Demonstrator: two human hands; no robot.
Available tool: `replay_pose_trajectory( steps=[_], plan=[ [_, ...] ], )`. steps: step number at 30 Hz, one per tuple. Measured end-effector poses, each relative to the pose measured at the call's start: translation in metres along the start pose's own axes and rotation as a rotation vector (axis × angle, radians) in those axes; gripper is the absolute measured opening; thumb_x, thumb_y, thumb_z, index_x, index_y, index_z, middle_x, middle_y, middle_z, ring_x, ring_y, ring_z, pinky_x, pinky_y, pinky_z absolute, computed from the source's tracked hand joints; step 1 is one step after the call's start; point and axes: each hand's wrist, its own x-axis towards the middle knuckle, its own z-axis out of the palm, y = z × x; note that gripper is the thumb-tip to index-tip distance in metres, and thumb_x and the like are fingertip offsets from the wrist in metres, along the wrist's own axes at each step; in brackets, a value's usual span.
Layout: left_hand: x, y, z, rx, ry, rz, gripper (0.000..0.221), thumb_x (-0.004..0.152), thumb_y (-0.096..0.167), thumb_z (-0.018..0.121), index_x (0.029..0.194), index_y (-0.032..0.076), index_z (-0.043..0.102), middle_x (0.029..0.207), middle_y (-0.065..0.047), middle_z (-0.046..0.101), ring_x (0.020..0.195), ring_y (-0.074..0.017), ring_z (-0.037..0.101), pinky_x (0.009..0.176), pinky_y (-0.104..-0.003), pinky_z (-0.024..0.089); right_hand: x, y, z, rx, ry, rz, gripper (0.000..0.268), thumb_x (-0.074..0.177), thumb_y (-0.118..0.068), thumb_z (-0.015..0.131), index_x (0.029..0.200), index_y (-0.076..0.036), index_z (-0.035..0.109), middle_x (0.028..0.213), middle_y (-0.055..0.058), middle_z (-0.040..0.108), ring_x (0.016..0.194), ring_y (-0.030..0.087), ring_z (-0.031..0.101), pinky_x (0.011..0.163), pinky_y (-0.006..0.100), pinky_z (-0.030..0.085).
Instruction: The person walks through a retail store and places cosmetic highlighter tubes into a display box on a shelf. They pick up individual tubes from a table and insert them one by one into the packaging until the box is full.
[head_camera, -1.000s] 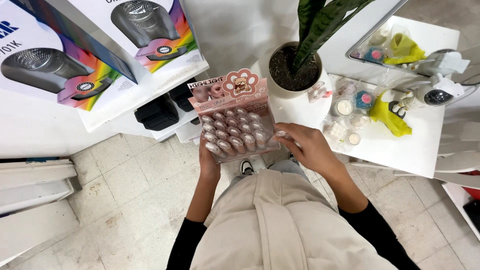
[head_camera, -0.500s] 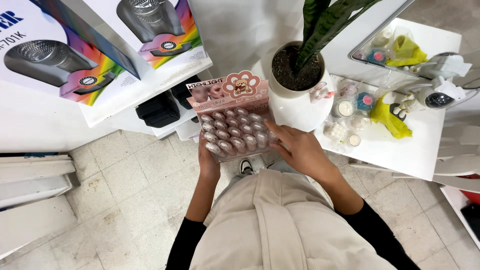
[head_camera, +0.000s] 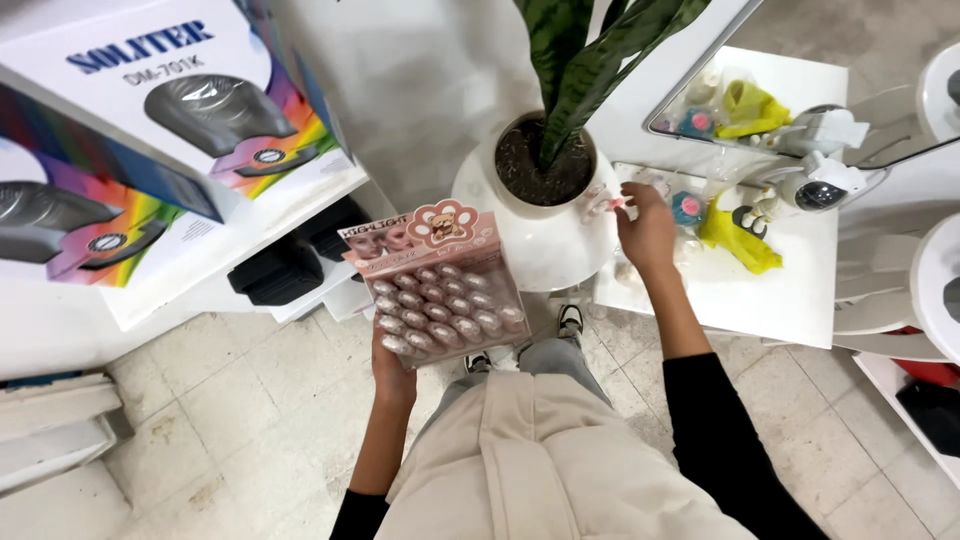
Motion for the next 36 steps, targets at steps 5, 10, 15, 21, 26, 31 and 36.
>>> replay_pose_trajectory(
  steps=[5, 10, 15, 21, 26, 31, 36],
  plan=[
    [-0.001, -0.009, -0.005, 0.027, -0.02, -0.005, 0.065, 0.104, 0.047, 0.042, 0.158, 0.012, 0.035, 0.152, -0.008, 0.049, 0.138, -0.0235, 0.05, 0.112, -0.042, 0.042, 0.0, 0.038, 0.049, -0.243, -0.103, -0.133, 0.041, 0.079, 0.001, 0.074, 0.119, -0.005, 0.069, 0.12, 0.018, 0.067, 0.105, 0.04, 0.065, 0.081, 0.048, 0.055],
    [-0.009, -0.002, 0.002, 0.057, 0.005, -0.007, 0.067, 0.103, 0.048, 0.043, 0.159, 0.012, 0.034, 0.153, -0.009, 0.049, 0.138, -0.0244, 0.05, 0.112, -0.042, 0.042, -0.013, 0.095, 0.093, -0.405, -0.204, -0.216, 0.04, 0.084, 0.007, 0.066, 0.119, -0.011, 0.07, 0.121, 0.013, 0.069, 0.108, 0.037, 0.068, 0.083, 0.046, 0.057],
    [-0.004, -0.008, -0.006, 0.042, -0.007, 0.009, 0.065, 0.105, 0.048, 0.041, 0.158, 0.012, 0.034, 0.153, -0.009, 0.05, 0.139, -0.0244, 0.05, 0.114, -0.042, 0.042, -0.025, 0.047, 0.057, -0.074, -0.16, -0.03, 0.024, 0.093, -0.007, 0.073, 0.116, -0.002, 0.071, 0.092, 0.015, 0.07, 0.082, 0.03, 0.069, 0.072, 0.042, 0.055],
    [0.002, -0.005, -0.007, 0.036, -0.033, -0.009, 0.063, 0.106, 0.047, 0.041, 0.157, 0.01, 0.038, 0.151, -0.009, 0.05, 0.138, -0.0235, 0.05, 0.114, -0.042, 0.042, -0.061, -0.152, -0.088, 0.475, -0.151, -0.017, 0.029, 0.095, -0.007, 0.074, 0.122, 0.001, 0.069, 0.092, 0.011, 0.071, 0.072, 0.013, 0.07, 0.061, 0.025, 0.058],
    [0.004, -0.007, -0.011, 0.048, -0.077, -0.032, 0.062, 0.106, 0.045, 0.04, 0.156, 0.009, 0.037, 0.151, -0.009, 0.05, 0.137, -0.023, 0.051, 0.114, -0.041, 0.043, -0.078, -0.206, -0.121, 0.252, -0.212, -0.416, 0.03, 0.088, -0.007, 0.078, 0.116, -0.002, 0.07, 0.097, 0.012, 0.072, 0.072, 0.019, 0.069, 0.06, 0.03, 0.053],
    [0.003, -0.007, -0.012, 0.075, -0.097, -0.043, 0.06, 0.106, 0.042, 0.041, 0.155, 0.007, 0.037, 0.151, -0.012, 0.05, 0.136, -0.0241, 0.053, 0.112, -0.041, 0.045, -0.085, -0.225, -0.112, 0.059, -0.35, -0.575, 0.029, 0.088, -0.013, 0.078, 0.114, -0.005, 0.069, 0.088, 0.008, 0.068, 0.069, 0.026, 0.067, 0.054, 0.038, 0.051],
    [-0.001, -0.006, -0.014, 0.099, -0.153, 0.015, 0.061, 0.107, 0.042, 0.043, 0.156, 0.006, 0.036, 0.152, -0.013, 0.05, 0.136, -0.0243, 0.053, 0.112, -0.041, 0.046, -0.093, -0.228, -0.107, 0.029, -0.422, -0.567, 0.032, 0.089, -0.018, 0.075, 0.119, -0.006, 0.07, 0.077, 0.007, 0.058, 0.063, 0.026, 0.063, 0.053, 0.04, 0.05]
  ],
)
